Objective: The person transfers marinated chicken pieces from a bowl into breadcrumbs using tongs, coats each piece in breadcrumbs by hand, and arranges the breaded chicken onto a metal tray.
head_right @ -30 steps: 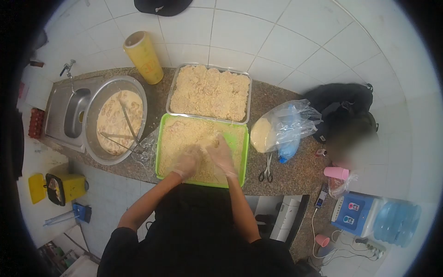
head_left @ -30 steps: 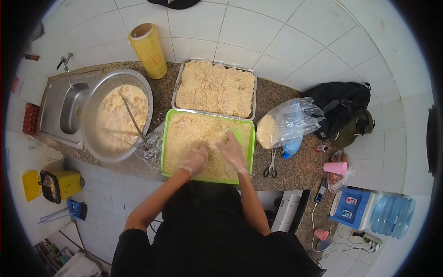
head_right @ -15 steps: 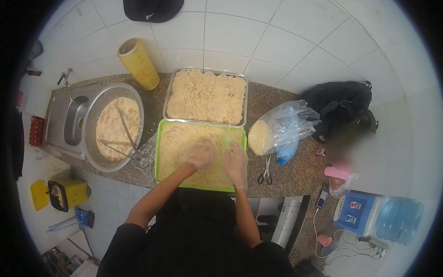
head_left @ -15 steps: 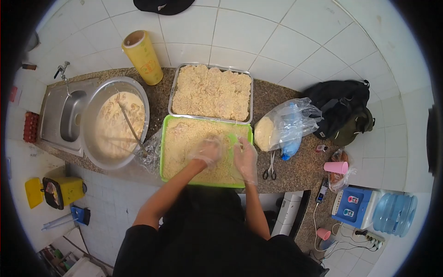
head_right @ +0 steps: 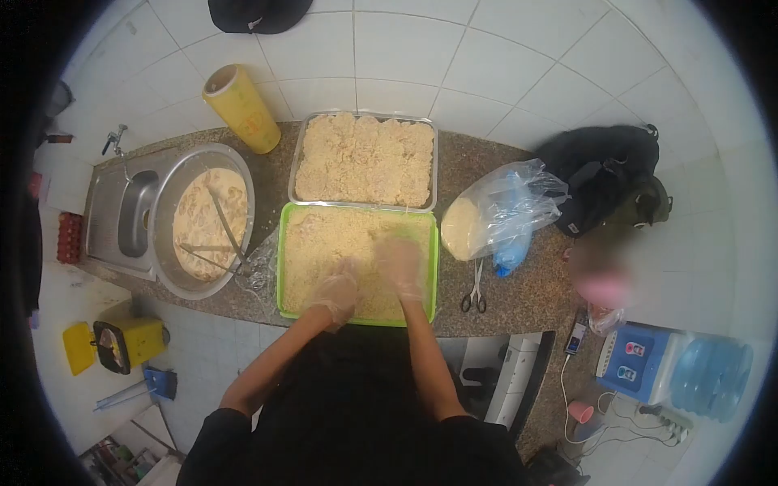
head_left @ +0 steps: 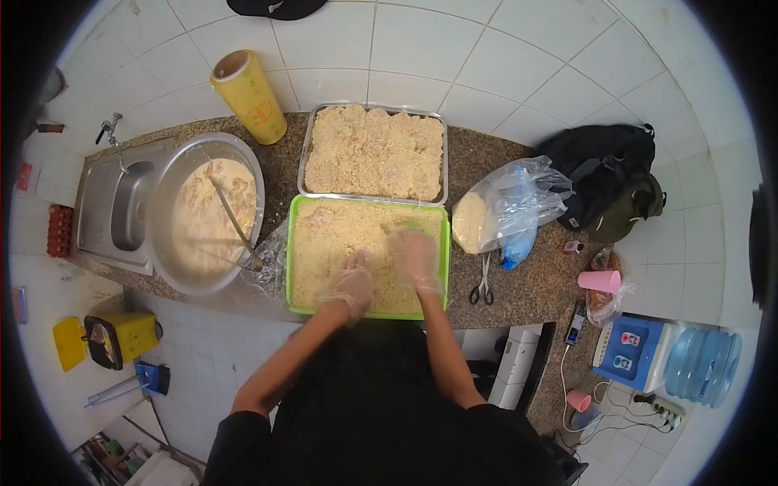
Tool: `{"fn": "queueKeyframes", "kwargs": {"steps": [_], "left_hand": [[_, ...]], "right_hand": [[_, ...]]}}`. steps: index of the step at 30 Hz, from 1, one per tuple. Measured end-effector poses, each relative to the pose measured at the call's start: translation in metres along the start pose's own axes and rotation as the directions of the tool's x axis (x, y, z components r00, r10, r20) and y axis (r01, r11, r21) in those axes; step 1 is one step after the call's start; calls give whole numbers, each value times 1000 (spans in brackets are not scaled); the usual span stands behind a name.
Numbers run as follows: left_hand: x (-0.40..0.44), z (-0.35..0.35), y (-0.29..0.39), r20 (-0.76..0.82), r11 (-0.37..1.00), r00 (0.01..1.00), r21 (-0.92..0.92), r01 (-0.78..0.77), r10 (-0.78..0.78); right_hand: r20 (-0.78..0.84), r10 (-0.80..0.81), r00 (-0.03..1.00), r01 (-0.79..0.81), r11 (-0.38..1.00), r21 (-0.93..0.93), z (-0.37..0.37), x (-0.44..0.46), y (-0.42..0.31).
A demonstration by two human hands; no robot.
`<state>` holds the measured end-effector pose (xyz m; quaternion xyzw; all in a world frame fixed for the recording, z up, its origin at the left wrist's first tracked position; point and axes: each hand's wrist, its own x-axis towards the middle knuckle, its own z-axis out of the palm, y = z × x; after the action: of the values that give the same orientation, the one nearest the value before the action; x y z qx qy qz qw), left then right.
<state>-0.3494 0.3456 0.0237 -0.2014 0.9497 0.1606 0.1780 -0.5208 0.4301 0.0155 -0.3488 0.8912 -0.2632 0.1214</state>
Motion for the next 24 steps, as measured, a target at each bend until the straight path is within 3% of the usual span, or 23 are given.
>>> {"fn": "queueKeyframes", "kwargs": {"steps": [2, 4, 5, 7, 10, 13, 14, 16, 19, 20, 22, 24], "left_hand": [[-4, -2, 5, 142, 989, 988, -125, 82, -64], [9, 18, -11, 328, 944, 932, -227, 240, -158], [4, -3, -12, 295, 948, 947, -244, 204, -128], [-36, -50, -5, 262, 950, 963, -280, 140, -64], [-31, -3, -31, 184, 914, 975, -362, 185, -124], [-35, 28, -58, 124, 957, 989, -268, 112, -81], [-32, 20, -60, -125, 936, 986, -346, 62, -112], [-25, -3, -62, -562, 890, 801, -448, -88, -204], [17, 4, -70, -702, 807, 712, -425, -409, -9], [27, -1, -69, -586, 620, 808, -657, -429, -61], [48, -12, -61, -308, 118, 951, -945, -304, -21], [65, -40, -52, -257, -61, 960, -963, -264, -108]], "right_hand": [[105, -139, 985, 159, 962, -223, 7, 4, -15], [297, -91, 950, 153, 969, -193, 26, 8, -16], [382, -72, 921, 150, 972, -179, 33, 16, -15], [330, -68, 941, 71, 997, 3, 38, 11, -14], [196, -117, 974, 73, 973, 219, 44, -7, -17], [140, -202, 969, 144, 929, 342, 24, -26, -23], [129, -237, 963, 173, 909, 379, 9, -24, -32], [218, -250, 943, 162, 921, 354, -40, -19, -68], [283, -322, 903, 188, 891, 414, -86, 1, -99], [288, -357, 889, 203, 870, 450, -96, 12, -105], [366, -279, 888, 167, 936, 309, -113, 43, -115], [362, -257, 896, 194, 960, 203, -120, 82, -119]]}}
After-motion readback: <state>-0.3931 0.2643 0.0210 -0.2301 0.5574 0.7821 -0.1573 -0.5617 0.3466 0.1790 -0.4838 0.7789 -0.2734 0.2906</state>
